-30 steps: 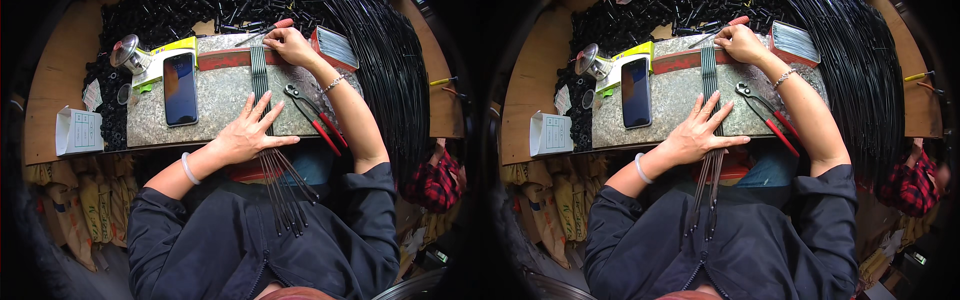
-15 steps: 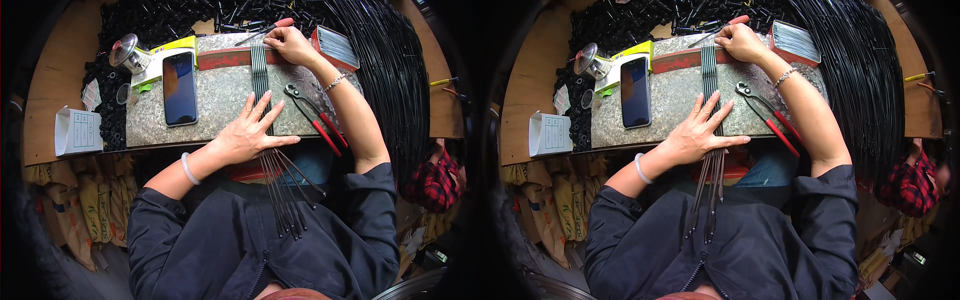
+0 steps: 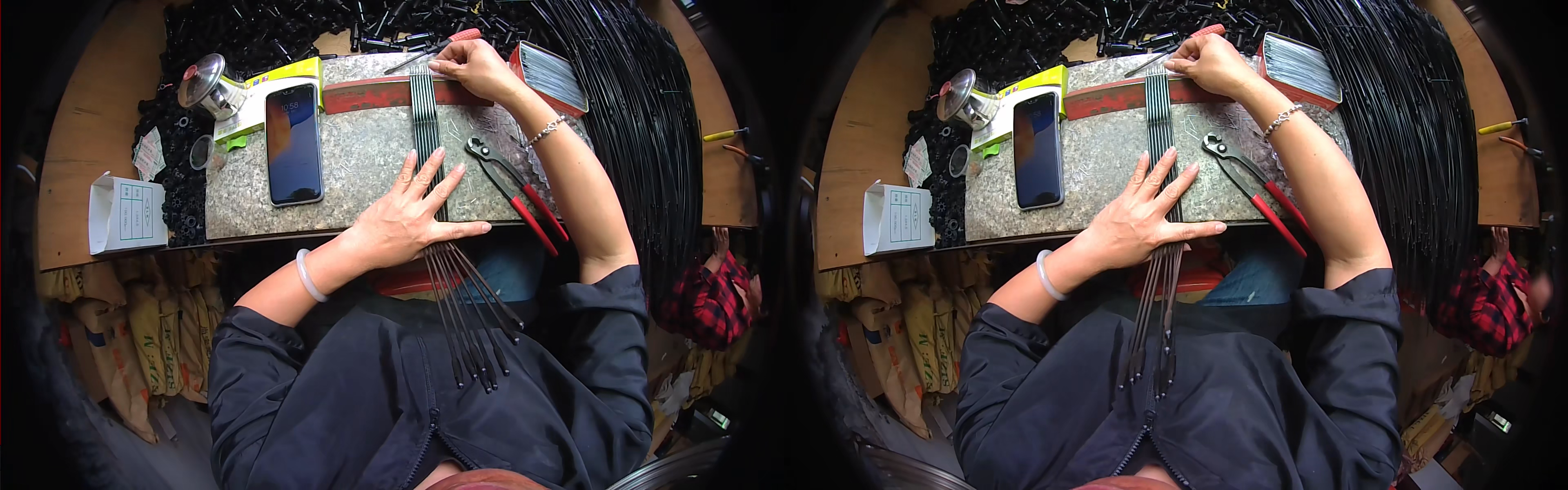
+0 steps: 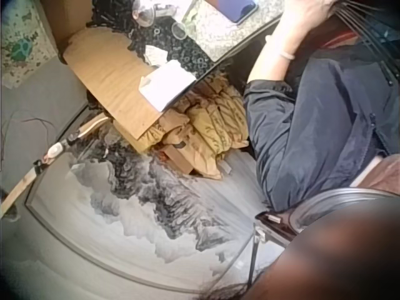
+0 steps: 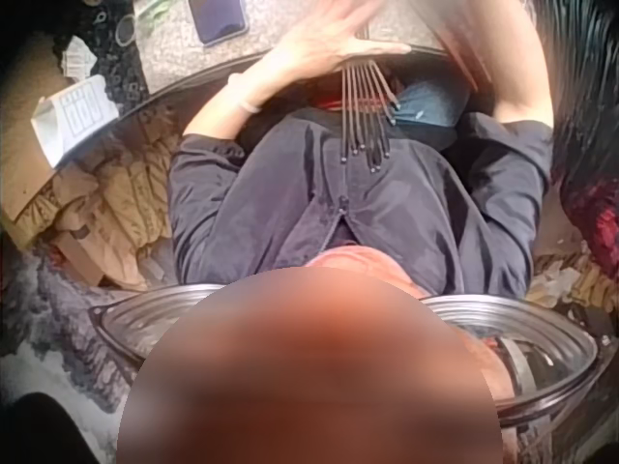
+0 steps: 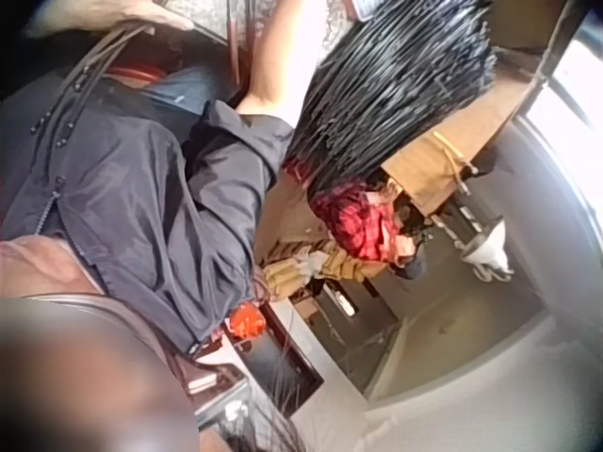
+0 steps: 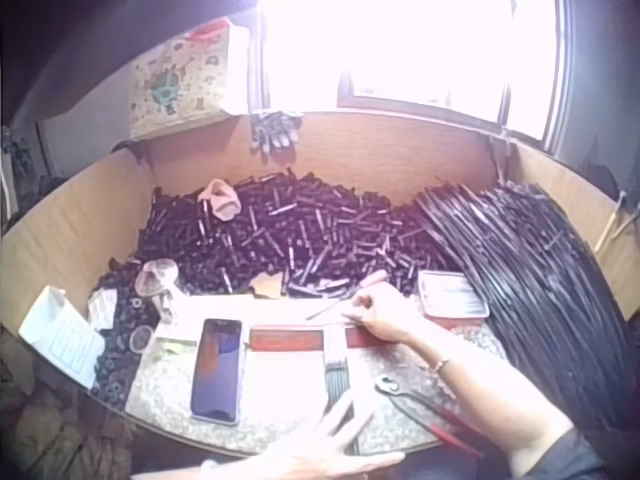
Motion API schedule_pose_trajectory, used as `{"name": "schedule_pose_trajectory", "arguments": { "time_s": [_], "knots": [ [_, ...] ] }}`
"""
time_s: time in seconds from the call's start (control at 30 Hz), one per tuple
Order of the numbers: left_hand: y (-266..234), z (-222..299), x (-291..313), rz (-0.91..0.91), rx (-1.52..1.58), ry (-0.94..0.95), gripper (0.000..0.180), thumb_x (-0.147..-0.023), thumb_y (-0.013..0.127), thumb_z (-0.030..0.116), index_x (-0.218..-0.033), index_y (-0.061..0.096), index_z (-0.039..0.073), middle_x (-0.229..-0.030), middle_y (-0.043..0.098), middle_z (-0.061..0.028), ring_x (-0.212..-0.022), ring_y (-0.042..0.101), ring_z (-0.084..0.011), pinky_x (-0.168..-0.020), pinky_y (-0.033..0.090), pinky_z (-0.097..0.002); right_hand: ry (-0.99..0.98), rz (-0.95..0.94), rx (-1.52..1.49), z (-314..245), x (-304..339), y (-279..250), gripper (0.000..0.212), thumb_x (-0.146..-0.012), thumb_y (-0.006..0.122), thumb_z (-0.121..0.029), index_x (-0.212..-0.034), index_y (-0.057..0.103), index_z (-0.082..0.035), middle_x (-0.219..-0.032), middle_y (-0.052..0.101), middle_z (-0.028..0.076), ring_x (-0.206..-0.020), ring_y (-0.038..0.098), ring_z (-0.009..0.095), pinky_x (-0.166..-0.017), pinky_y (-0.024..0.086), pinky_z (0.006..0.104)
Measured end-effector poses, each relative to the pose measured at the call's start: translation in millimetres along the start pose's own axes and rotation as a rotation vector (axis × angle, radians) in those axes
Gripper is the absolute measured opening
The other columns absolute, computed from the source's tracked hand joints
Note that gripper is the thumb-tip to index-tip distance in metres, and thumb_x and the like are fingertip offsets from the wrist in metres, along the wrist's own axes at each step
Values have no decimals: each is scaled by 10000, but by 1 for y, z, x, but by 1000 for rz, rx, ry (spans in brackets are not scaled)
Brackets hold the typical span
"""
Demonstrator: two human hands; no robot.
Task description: Assembling bundles of black cables into plastic connector housings.
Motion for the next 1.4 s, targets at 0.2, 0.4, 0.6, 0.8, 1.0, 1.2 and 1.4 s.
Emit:
{"name": "schedule_pose_trajectory", "arguments": {
  "time_s": [0.2,0.4,0.6,0.8,1.0,1.2,1.4],
  "knots": [
    [0,0,0,8,10,-1,517,-817,531,315,-1282,375,479,-1381,285,-205,-1262,262,-471,-977,262,-610,-90,-131,-105,8,-2,-3,215,-812,635,-189,-911,661,1,-793,670,80,-713,596,109,-691,467,255],
    [1,0,0,6,6,1,495,-826,523,344,-1280,378,479,-1381,282,-207,-1263,260,-470,-976,261,-612,-113,-88,-154,9,-4,0,195,-818,624,-175,-907,660,-6,-769,662,68,-716,591,112,-689,465,255],
    [1,0,0,7,14,-2,487,-830,518,354,-1279,378,480,-1380,282,-209,-1265,256,-470,-976,258,-613,-160,-125,-38,3,-7,0,180,-826,609,-163,-936,654,-29,-788,655,63,-724,588,111,-692,463,255],
    [2,-1,1,2,5,-1,503,-832,512,324,-1287,366,480,-1382,280,-211,-1268,249,-471,-978,257,-613,-230,-131,-80,-8,-6,2,161,-832,582,-136,-925,608,-6,-756,600,45,-725,568,126,-700,458,269],
    [0,-1,-1,-22,6,4,545,-823,528,270,-1294,353,481,-1392,264,-207,-1272,241,-473,-983,248,-616,-383,96,-113,-14,-6,9,184,-888,525,-141,-1021,541,-15,-910,535,42,-856,506,109,-780,421,246],
    [-16,3,8,68,220,-4,591,-747,645,300,-1296,425,318,-1388,313,-166,-1289,241,-442,-994,228,-609,-217,337,494,11,35,-91,190,-808,618,-188,-850,636,-3,-790,592,95,-723,589,214,-671,475,303],
    [-57,20,0,269,639,10,592,-748,681,299,-1228,487,13,-1231,517,-164,-1223,408,-358,-1025,255,-506,-70,191,528,49,69,-112,170,-771,616,-193,-851,652,-47,-839,616,118,-820,590,272,-754,473,370]
  ]
}}
Point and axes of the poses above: each hand's wrist, its own x-axis away from the middle knuckle, its own y-axis out of the palm, z = x × y, the point moved 2 cm from there along -x, towards the middle knuckle
